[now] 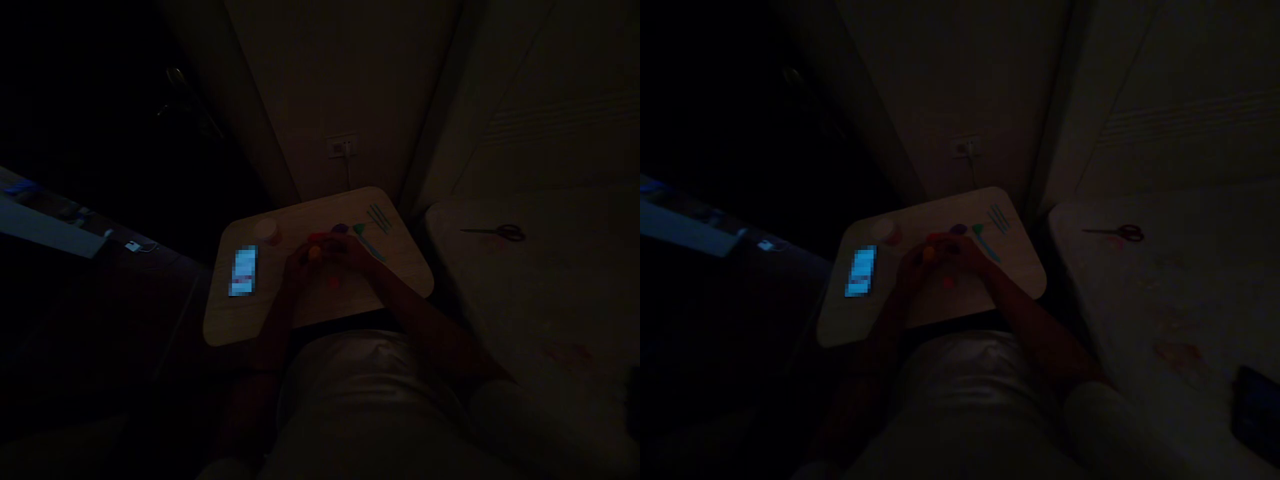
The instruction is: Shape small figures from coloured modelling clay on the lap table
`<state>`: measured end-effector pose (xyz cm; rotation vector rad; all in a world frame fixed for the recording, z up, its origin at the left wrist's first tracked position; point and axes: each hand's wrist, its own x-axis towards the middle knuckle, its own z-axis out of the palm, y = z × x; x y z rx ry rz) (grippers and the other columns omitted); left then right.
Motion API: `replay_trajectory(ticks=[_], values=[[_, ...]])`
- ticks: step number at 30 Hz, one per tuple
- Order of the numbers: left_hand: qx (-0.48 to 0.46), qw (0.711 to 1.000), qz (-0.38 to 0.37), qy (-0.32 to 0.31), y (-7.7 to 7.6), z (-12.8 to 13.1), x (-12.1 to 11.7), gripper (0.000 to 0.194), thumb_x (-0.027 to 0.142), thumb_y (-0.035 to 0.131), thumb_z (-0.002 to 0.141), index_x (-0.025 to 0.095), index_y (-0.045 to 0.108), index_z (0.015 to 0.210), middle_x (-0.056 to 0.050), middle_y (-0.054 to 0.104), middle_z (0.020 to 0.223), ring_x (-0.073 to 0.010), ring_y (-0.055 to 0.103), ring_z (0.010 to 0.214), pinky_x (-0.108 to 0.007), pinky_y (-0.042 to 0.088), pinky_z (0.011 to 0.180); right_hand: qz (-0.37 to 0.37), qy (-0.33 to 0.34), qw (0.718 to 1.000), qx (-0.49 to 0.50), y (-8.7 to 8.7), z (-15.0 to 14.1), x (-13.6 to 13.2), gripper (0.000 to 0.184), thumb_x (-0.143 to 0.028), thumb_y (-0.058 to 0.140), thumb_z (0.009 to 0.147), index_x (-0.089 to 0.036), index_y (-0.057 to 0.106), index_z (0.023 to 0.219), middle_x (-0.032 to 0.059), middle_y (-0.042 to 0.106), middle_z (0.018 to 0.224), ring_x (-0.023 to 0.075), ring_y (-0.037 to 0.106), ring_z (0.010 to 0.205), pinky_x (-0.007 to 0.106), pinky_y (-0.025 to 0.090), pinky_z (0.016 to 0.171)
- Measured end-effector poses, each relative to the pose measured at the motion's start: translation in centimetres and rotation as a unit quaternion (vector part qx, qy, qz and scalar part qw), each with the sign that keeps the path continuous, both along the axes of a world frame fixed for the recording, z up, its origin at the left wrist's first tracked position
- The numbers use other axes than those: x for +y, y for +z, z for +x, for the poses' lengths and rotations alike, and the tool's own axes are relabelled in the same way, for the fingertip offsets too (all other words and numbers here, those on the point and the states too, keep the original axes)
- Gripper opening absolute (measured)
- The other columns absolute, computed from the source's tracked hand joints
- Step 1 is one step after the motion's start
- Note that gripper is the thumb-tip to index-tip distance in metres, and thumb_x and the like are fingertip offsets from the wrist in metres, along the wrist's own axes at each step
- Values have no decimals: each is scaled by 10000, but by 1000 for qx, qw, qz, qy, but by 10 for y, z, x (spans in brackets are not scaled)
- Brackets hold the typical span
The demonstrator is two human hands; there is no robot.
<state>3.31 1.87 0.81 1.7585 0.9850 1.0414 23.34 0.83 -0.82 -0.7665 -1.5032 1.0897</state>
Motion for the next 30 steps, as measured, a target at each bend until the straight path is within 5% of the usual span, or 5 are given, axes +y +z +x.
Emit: replay_trajectory(ticks=[10, 15, 24, 30], values=[[-18, 999, -17, 40, -1, -2, 6, 433, 569, 742, 834, 160, 755, 977, -71, 766, 931, -220, 688, 842, -310, 555, 743, 65, -24, 989, -131, 7, 0, -5, 698, -373, 847, 757, -240, 644, 1411, 104, 649, 1454, 277, 688, 1169, 411, 553, 996], [-17, 1000, -8, 19, -1, 2, 4, 439, 562, 718, 863, 171, 747, 1061, -87, 762, 1029, -242, 700, 944, -339, 562, 838, 110, -52, 973, -194, 5, -4, -9, 836, -345, 858, 736, -249, 556, 1509, 125, 611, 1493, 315, 608, 1315, 472, 468, 1112], [-99, 990, -98, -30, -10, 2, 8, 595, 633, 805, 733, 168, 764, 1102, -99, 785, 1066, -268, 725, 951, -365, 588, 843, 151, -93, 957, -231, 0, -4, -8, 631, -431, 746, 858, -234, 626, 1445, 121, 646, 1452, 301, 624, 1277, 466, 474, 1099], [-112, 986, -123, 2, -12, 1, 11, 658, 737, 771, 708, 157, 787, 1019, -99, 797, 1001, -277, 735, 928, -382, 599, 854, 155, -81, 962, -211, -2, -3, -6, 621, -447, 778, 829, -254, 662, 1408, 113, 685, 1395, 300, 648, 1227, 475, 482, 1081]])
